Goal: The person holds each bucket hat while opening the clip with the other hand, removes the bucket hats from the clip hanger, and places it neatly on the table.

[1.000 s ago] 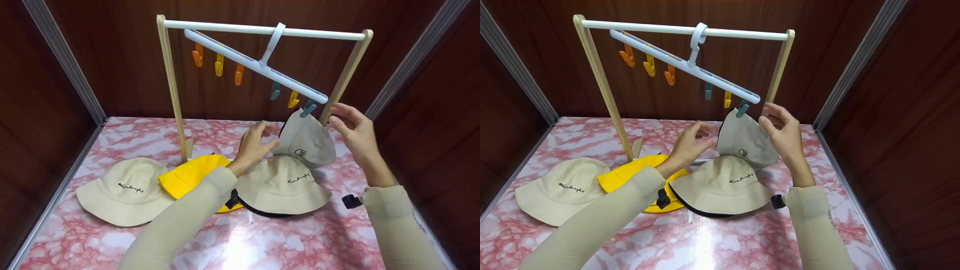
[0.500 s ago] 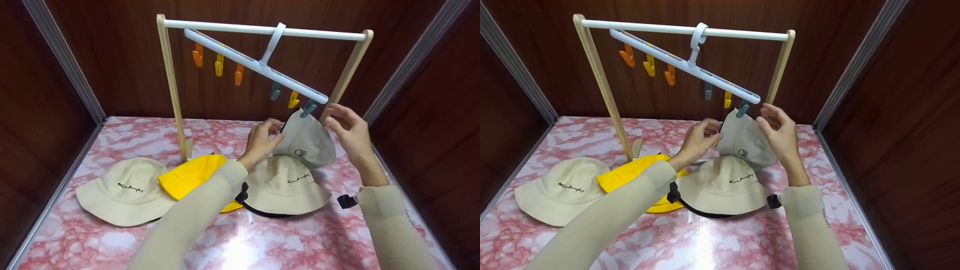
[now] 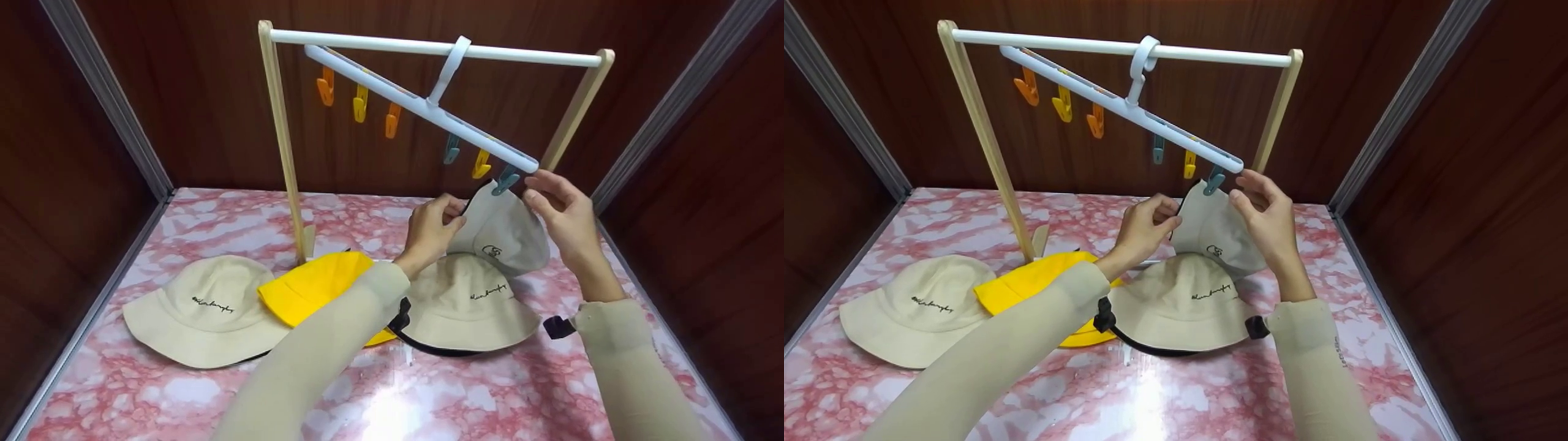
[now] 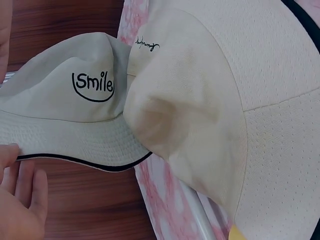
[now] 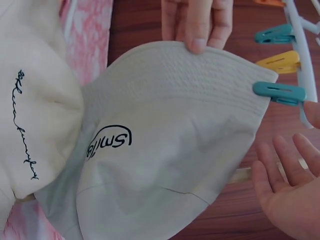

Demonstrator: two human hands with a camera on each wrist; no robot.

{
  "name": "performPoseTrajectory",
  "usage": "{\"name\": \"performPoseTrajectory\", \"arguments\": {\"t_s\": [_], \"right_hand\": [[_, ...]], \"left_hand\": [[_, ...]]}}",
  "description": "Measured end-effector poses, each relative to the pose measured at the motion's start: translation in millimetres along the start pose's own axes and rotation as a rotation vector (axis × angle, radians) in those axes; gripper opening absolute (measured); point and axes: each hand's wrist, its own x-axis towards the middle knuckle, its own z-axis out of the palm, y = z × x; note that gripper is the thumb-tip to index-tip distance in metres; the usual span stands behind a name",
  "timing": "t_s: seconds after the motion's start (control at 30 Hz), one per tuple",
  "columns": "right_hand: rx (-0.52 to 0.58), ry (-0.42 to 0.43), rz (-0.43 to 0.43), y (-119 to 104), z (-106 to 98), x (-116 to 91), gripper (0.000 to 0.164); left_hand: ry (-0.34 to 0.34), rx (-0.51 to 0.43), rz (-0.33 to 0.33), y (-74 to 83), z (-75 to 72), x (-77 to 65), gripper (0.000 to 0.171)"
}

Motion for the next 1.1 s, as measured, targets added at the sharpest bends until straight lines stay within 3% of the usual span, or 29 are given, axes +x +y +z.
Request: {"name": "performPoseTrajectory", "arguments": {"t_s": [0.33, 0.63, 0.77, 0.93, 1.1], "right_hand": [[0.087, -0.081, 0.031, -1.0, 10.4, 9.4, 0.038], [0.343, -0.143, 0.033, 1.4, 18.5, 16.0, 0.044], [0.406, -0.184, 0.014, 5.6, 20.4, 18.9, 0.049], [0.441, -0.192, 0.013, 8.3, 22.6, 21.7, 0.049], [0.457, -0.147, 0.015, 8.3, 27.4, 23.0, 0.044]], "left_hand": [[0.008, 0.010, 0.012, -0.3, -0.1, -1.9, 0.012], [-0.001, -0.027, 0.014, -1.4, 0.3, -3.4, 0.010], [-0.001, -0.025, 0.012, -1.6, 1.6, -2.8, 0.010], [0.006, -0.026, 0.002, -1.2, 2.0, -2.5, 0.010], [0.015, -0.040, 0.004, -1.0, 1.7, -3.5, 0.010]]}}
